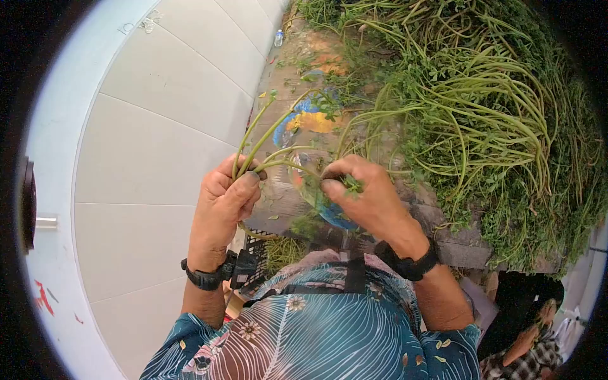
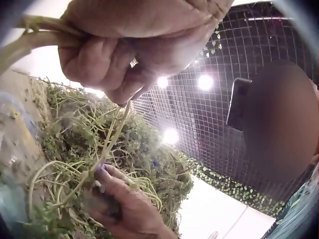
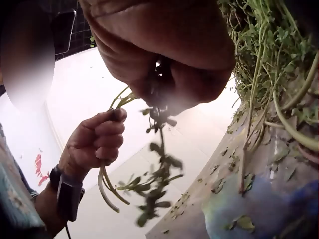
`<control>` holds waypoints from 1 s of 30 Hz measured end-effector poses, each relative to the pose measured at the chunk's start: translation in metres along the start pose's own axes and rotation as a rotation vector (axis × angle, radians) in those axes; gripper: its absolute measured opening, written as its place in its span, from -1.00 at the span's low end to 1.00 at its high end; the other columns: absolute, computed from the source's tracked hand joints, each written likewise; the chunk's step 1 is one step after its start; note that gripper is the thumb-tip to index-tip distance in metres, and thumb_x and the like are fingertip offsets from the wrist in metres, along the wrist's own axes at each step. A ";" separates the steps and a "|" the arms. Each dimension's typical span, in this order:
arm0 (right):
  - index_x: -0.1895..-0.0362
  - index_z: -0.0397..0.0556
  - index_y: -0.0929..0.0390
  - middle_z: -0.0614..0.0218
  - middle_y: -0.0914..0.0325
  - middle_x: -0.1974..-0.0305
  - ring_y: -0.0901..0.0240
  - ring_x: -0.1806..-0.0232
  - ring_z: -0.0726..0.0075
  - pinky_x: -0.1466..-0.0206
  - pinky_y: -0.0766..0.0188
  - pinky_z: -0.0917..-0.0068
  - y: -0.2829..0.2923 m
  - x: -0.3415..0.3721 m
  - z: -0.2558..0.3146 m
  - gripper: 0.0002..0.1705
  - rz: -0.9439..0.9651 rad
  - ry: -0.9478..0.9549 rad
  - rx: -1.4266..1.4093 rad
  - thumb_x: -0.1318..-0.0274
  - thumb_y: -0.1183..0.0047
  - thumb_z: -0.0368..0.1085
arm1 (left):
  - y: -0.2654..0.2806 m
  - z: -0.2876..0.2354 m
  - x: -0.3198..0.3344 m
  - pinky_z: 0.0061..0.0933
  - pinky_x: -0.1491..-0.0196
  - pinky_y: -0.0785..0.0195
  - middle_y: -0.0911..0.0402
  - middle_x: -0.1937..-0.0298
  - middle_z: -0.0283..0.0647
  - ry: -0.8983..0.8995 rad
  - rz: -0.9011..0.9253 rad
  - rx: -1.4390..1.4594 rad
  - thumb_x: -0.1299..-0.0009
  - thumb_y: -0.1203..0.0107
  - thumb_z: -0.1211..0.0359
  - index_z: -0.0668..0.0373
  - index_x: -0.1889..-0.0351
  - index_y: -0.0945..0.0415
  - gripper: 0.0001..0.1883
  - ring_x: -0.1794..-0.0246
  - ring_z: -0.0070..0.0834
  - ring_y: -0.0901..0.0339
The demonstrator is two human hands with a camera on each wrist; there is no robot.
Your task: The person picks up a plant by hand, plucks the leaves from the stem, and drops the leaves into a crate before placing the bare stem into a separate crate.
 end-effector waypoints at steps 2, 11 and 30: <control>0.28 -0.17 -0.44 0.22 -0.47 0.39 -0.39 0.31 0.36 0.15 -0.31 0.43 0.000 0.000 0.001 -0.80 0.008 -0.044 -0.007 0.02 0.03 -0.35 | 0.000 0.001 0.000 -0.75 0.67 0.11 -0.26 0.68 -0.50 -0.001 0.008 0.003 -0.31 -0.01 0.29 0.23 0.29 -0.42 -0.82 0.73 -0.81 -0.08; 0.32 -0.12 -0.39 0.30 -0.43 0.44 -0.35 0.37 0.40 0.31 -0.24 0.46 0.013 0.002 -0.022 -0.87 -0.146 -0.208 -0.117 0.02 0.12 -0.39 | 0.002 0.002 0.000 -0.74 0.67 0.10 -0.25 0.67 -0.51 -0.015 -0.014 -0.062 -0.32 0.01 0.31 0.23 0.29 -0.42 -0.83 0.72 -0.81 -0.08; 0.21 -0.22 -0.48 0.27 -0.50 0.32 -0.38 0.21 0.42 0.11 -0.30 0.42 -0.010 -0.010 0.000 -0.64 0.317 -0.194 -0.069 0.06 -0.08 -0.20 | 0.014 -0.014 -0.006 -0.76 0.73 0.24 -0.19 0.67 -0.53 -0.017 -0.056 0.141 -0.34 0.03 0.34 0.24 0.26 -0.39 -0.85 0.76 -0.83 0.03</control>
Point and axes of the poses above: each hand's wrist, its own x-axis away from the middle knuckle, its own y-axis out of the back of the hand, z = x × y, the point moved 4 cm from there along -x, towards the middle knuckle
